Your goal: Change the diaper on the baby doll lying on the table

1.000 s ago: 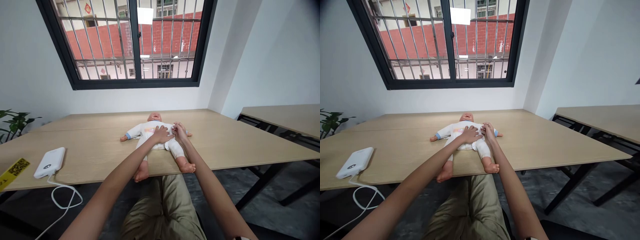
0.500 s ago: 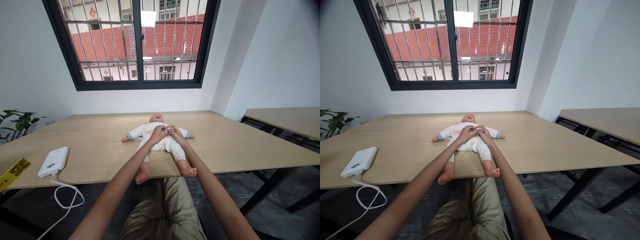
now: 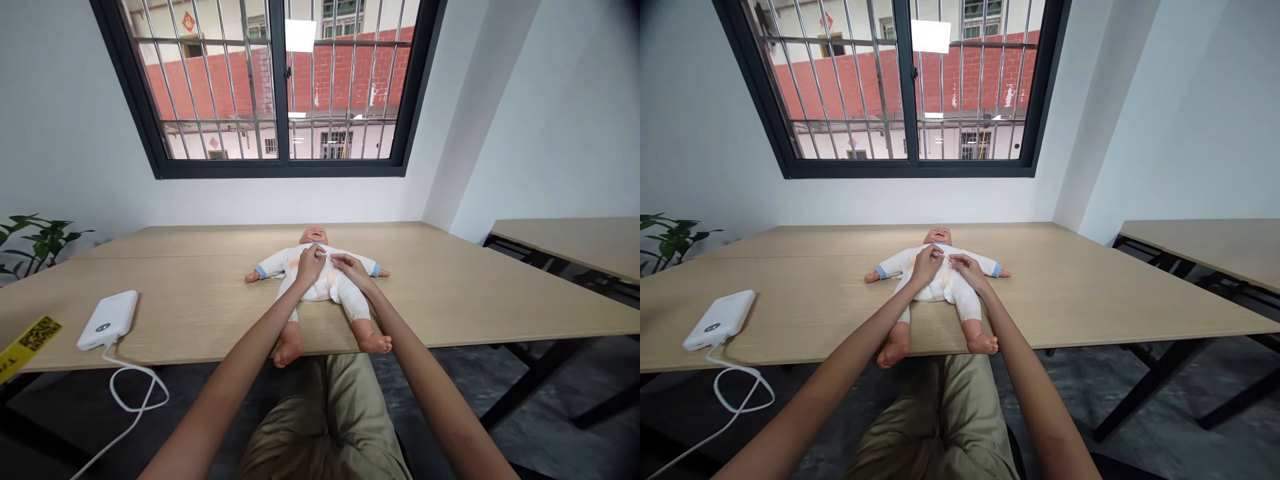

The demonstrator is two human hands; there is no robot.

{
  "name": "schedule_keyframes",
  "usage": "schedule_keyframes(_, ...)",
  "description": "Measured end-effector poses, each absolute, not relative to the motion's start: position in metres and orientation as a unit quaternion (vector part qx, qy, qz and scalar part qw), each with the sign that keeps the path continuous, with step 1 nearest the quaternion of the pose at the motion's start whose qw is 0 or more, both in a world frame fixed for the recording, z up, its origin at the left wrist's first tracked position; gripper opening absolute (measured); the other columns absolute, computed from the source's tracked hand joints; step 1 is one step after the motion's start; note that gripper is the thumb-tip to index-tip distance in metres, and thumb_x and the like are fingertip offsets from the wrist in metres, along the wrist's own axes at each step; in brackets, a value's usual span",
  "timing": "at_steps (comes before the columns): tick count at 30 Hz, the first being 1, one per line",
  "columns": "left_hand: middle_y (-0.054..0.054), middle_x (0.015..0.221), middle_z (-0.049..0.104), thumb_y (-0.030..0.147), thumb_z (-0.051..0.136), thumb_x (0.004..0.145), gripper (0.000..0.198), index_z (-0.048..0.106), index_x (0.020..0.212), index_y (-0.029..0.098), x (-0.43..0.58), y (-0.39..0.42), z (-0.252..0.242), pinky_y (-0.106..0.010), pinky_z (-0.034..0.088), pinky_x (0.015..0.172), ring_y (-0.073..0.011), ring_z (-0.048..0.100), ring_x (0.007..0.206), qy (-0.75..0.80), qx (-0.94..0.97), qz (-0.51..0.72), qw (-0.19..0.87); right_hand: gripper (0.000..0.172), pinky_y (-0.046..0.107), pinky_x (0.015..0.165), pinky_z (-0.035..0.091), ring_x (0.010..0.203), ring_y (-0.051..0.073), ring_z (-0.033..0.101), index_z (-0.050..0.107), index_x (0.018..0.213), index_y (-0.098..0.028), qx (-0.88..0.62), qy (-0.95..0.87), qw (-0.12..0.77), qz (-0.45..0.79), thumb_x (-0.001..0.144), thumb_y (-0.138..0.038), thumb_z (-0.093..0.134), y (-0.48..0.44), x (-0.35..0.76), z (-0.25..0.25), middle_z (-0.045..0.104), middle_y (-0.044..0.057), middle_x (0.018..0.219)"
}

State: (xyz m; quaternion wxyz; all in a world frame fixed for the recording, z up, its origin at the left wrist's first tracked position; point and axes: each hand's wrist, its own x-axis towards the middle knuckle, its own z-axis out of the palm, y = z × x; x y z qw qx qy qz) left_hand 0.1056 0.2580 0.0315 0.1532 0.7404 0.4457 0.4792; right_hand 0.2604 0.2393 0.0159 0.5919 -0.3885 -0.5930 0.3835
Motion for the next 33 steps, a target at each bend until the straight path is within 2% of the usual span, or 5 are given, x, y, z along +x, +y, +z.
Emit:
schedule_keyframes(5, -0.002, 0.082, 0.069, 0.016, 0.055, 0.083, 0.009, 0.057, 0.087, 0.023, 0.101, 0.252, 0.033, -0.04, 0.039, 0.087, -0.0247, 0.057, 0.099, 0.514, 0.737, 0.429, 0.091, 0.015, 0.038, 0.091, 0.047, 0.092, 0.02, 0.062, 0.071, 0.083, -0.019, -0.382, -0.641, 0.563, 0.356, 0.07, -0.024, 0.067, 0.237, 0.262, 0.015, 0.071, 0.005, 0.089)
schedule_keyframes(15, -0.006, 0.095, 0.068, 0.013, 0.045, 0.086, 0.017, 0.059, 0.086, 0.023, 0.104, 0.253, 0.038, -0.042, 0.037, 0.085, -0.0273, 0.056, 0.1, 0.54, 0.772, 0.331, 0.056, 0.017, 0.038, 0.102, 0.039, 0.103, 0.021, 0.057, 0.075, 0.073, -0.025, -0.405, -0.695, 0.524, 0.278, 0.076, -0.019, 0.06, 0.238, 0.261, 0.014, 0.066, 0.005, 0.099)
schedule_keyframes(23, -0.007, 0.097, 0.066, 0.015, 0.048, 0.086, 0.015, 0.062, 0.088, 0.021, 0.102, 0.252, 0.038, -0.041, 0.037, 0.087, -0.027, 0.054, 0.104, 0.542, 0.779, 0.31, 0.051, 0.031, 0.046, 0.108, 0.027, 0.116, 0.025, 0.048, 0.077, 0.091, -0.03, -0.48, -0.768, 0.406, 0.123, 0.085, -0.02, 0.048, 0.246, 0.27, 0.005, 0.06, 0.006, 0.115)
schedule_keyframes(30, -0.007, 0.106, 0.06, 0.03, 0.062, 0.082, 0.012, 0.072, 0.088, 0.027, 0.079, 0.261, 0.042, -0.047, 0.036, 0.095, -0.0299, 0.047, 0.113, 0.489, 0.83, 0.263, 0.051, 0.034, 0.046, 0.109, 0.025, 0.126, 0.024, 0.044, 0.072, 0.106, -0.03, -0.477, -0.785, 0.378, 0.119, 0.089, -0.021, 0.044, 0.249, 0.275, 0.001, 0.059, 0.006, 0.122)
schedule_keyframes(33, -0.005, 0.108, 0.062, 0.034, 0.067, 0.079, 0.014, 0.074, 0.088, 0.027, 0.06, 0.269, 0.037, -0.042, 0.037, 0.1, -0.0262, 0.05, 0.114, 0.429, 0.832, 0.328, 0.126, 0.032, 0.046, 0.11, 0.024, 0.126, 0.023, 0.044, 0.072, 0.104, -0.03, -0.469, -0.781, 0.389, 0.135, 0.089, -0.023, 0.045, 0.249, 0.276, 0.002, 0.061, 0.006, 0.121)
